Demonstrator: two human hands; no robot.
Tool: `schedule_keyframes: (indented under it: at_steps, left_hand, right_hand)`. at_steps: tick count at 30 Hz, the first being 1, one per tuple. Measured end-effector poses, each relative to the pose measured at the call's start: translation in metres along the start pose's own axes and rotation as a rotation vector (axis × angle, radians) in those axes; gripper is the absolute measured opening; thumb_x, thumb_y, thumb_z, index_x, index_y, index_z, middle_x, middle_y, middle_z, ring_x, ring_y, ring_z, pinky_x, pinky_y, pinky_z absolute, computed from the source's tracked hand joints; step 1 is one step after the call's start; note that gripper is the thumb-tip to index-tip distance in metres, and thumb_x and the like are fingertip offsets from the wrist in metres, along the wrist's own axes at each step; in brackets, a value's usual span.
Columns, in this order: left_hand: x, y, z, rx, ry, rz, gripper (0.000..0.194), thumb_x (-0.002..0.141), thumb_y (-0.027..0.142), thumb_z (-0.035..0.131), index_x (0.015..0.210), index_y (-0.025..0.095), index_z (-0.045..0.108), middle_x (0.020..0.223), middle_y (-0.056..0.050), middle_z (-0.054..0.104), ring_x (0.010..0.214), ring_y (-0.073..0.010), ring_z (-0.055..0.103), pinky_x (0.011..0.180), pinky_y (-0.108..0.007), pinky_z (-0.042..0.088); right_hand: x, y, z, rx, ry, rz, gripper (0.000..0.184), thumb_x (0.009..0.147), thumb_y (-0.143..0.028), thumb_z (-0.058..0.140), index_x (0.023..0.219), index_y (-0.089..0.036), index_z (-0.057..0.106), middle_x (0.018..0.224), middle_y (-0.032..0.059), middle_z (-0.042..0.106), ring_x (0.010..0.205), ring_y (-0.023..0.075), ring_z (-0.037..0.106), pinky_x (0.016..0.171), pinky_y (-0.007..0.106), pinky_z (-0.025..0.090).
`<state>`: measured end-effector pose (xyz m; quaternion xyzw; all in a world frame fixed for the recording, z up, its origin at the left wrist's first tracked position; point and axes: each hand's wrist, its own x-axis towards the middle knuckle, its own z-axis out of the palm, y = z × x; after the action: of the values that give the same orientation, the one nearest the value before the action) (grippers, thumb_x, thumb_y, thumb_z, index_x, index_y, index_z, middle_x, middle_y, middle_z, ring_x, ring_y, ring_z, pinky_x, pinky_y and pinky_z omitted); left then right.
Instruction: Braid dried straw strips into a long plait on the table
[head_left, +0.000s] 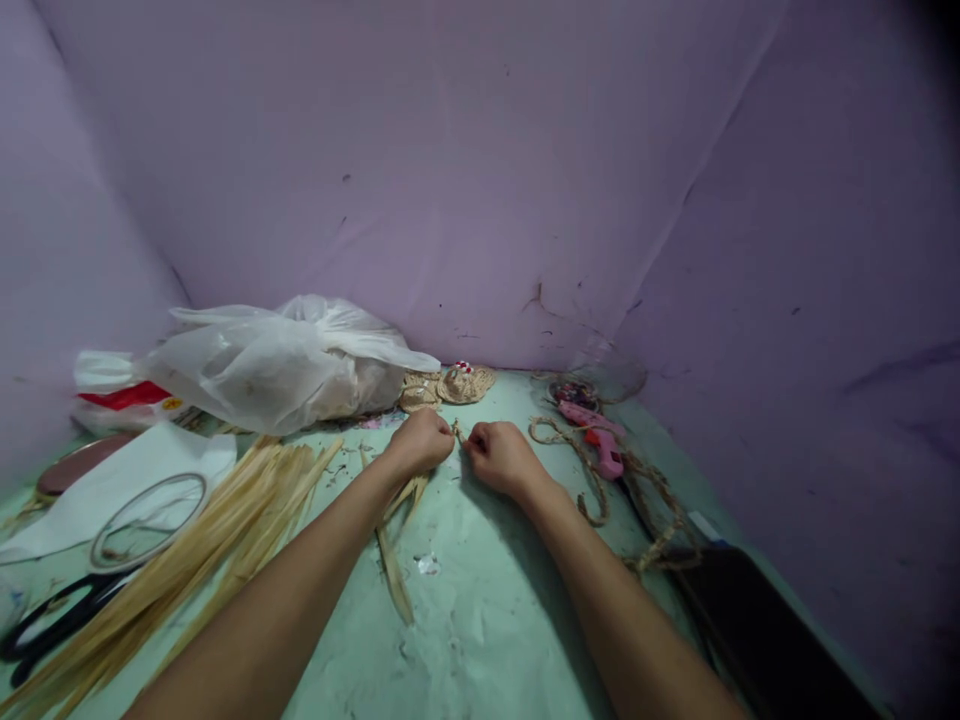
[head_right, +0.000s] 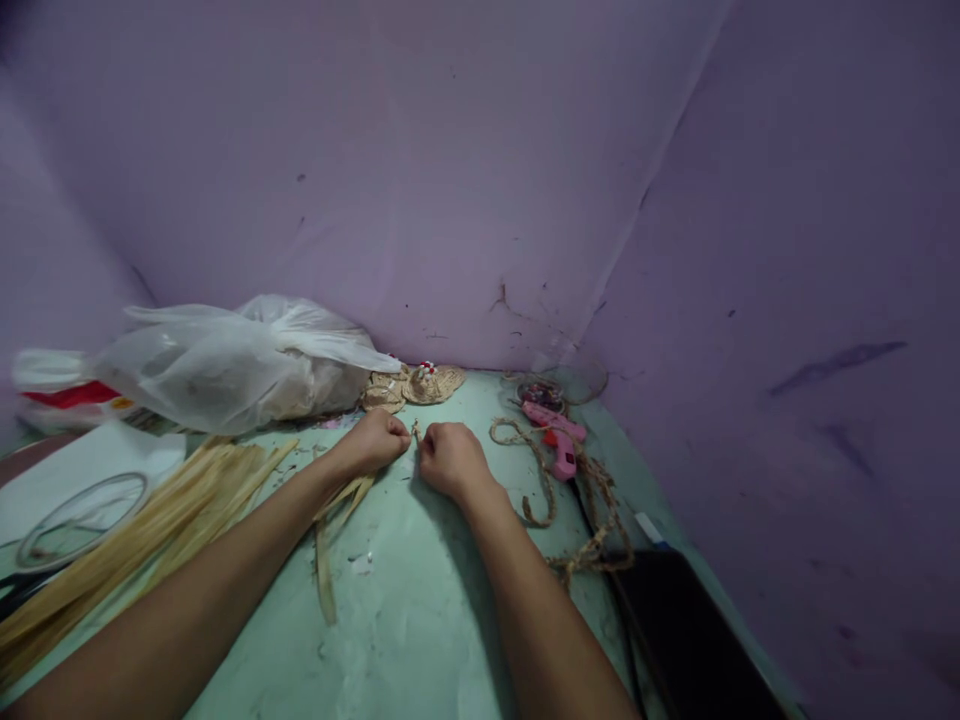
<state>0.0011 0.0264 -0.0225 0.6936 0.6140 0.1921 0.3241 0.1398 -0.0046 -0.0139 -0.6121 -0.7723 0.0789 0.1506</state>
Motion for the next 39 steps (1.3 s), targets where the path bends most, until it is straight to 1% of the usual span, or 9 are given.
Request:
schedule_keyframes:
  at_steps: [4, 7, 9, 12, 14, 17, 24, 31, 39]
  left_hand:
    - [-0.004, 0.005, -0.006, -0.138, -0.121, -0.118, 0.017, 0.062, 0.023, 0.049, 0.048, 0.013, 0.050, 0.035, 0.003, 0.038, 0.034, -0.0059, 0.031, 0.038, -0.020, 0.024]
    - [-0.005, 0.008, -0.012, -0.230, -0.239, -0.202, 0.016, 0.066, 0.023, 0.046, 0.056, 0.012, 0.052, 0.042, 0.001, 0.048, 0.032, -0.0055, 0.033, 0.036, -0.019, 0.026]
    - [-0.004, 0.009, -0.016, -0.275, -0.299, -0.234, 0.015, 0.067, 0.020, 0.044, 0.058, 0.011, 0.053, 0.047, -0.001, 0.053, 0.033, -0.0051, 0.037, 0.036, -0.018, 0.027]
    - [-0.003, 0.007, -0.018, -0.277, -0.339, -0.254, 0.017, 0.067, 0.019, 0.044, 0.055, 0.011, 0.053, 0.044, -0.002, 0.052, 0.033, -0.0053, 0.038, 0.035, -0.018, 0.024]
    - [-0.003, 0.007, -0.019, -0.255, -0.336, -0.262, 0.017, 0.067, 0.021, 0.046, 0.054, 0.011, 0.052, 0.037, 0.000, 0.045, 0.030, -0.0051, 0.033, 0.034, -0.018, 0.020]
    - [-0.004, 0.008, -0.019, -0.216, -0.313, -0.259, 0.016, 0.066, 0.022, 0.049, 0.055, 0.013, 0.052, 0.031, 0.004, 0.036, 0.027, -0.0045, 0.026, 0.034, -0.019, 0.018]
    - [-0.006, 0.013, -0.017, -0.157, -0.270, -0.235, 0.011, 0.062, 0.014, 0.048, 0.052, 0.013, 0.052, 0.031, 0.003, 0.037, 0.030, -0.0063, 0.030, 0.038, -0.020, 0.020]
    - [-0.009, 0.013, -0.020, -0.180, -0.302, -0.213, 0.016, 0.061, 0.010, 0.045, 0.046, 0.014, 0.048, 0.031, 0.004, 0.033, 0.029, -0.0052, 0.023, 0.038, -0.021, 0.014]
    - [-0.002, 0.007, -0.014, -0.163, -0.260, -0.175, 0.014, 0.062, 0.011, 0.044, 0.051, 0.014, 0.052, 0.035, 0.004, 0.040, 0.028, -0.0051, 0.022, 0.037, -0.021, 0.014]
  right_hand:
    - [-0.002, 0.002, -0.015, -0.057, 0.091, 0.184, 0.019, 0.070, -0.023, 0.050, 0.075, -0.016, 0.066, 0.076, 0.0108, 0.066, 0.067, 0.0173, 0.057, 0.052, 0.025, 0.028]
    - [0.001, -0.003, -0.020, 0.116, 0.201, 0.262, 0.019, 0.071, -0.025, 0.049, 0.073, -0.015, 0.065, 0.071, 0.0095, 0.066, 0.064, 0.0159, 0.057, 0.051, 0.023, 0.032]
    - [0.004, -0.009, -0.018, 0.379, 0.089, 0.328, 0.019, 0.070, -0.026, 0.050, 0.066, -0.013, 0.064, 0.060, 0.0077, 0.064, 0.055, 0.0137, 0.056, 0.049, 0.021, 0.035]
    - [0.006, -0.018, -0.010, 0.796, -0.191, 0.507, 0.016, 0.068, -0.022, 0.054, 0.056, -0.012, 0.058, 0.048, 0.0057, 0.059, 0.042, 0.0121, 0.053, 0.044, 0.021, 0.041]
    - [0.007, -0.022, -0.004, 0.933, -0.258, 0.584, 0.015, 0.068, -0.019, 0.055, 0.056, -0.011, 0.055, 0.046, 0.0050, 0.057, 0.038, 0.0120, 0.052, 0.042, 0.023, 0.044]
    - [0.010, -0.023, 0.002, 0.964, -0.254, 0.590, 0.016, 0.069, -0.019, 0.055, 0.056, -0.011, 0.054, 0.046, 0.0048, 0.056, 0.037, 0.0116, 0.052, 0.042, 0.024, 0.046]
    - [0.015, -0.023, 0.015, 1.021, -0.188, 0.566, 0.014, 0.062, -0.015, 0.060, 0.052, -0.015, 0.051, 0.041, 0.0005, 0.053, 0.045, 0.0139, 0.057, 0.047, 0.022, 0.047]
    - [0.009, -0.029, 0.002, 1.099, -0.224, 0.565, 0.007, 0.059, -0.006, 0.056, 0.059, -0.012, 0.055, 0.044, -0.0014, 0.054, 0.045, 0.0102, 0.054, 0.049, 0.020, 0.046]
    - [0.006, -0.027, -0.002, 1.017, -0.227, 0.547, 0.012, 0.058, -0.001, 0.053, 0.059, -0.011, 0.060, 0.038, -0.0026, 0.050, 0.033, 0.0065, 0.042, 0.037, 0.016, 0.033]
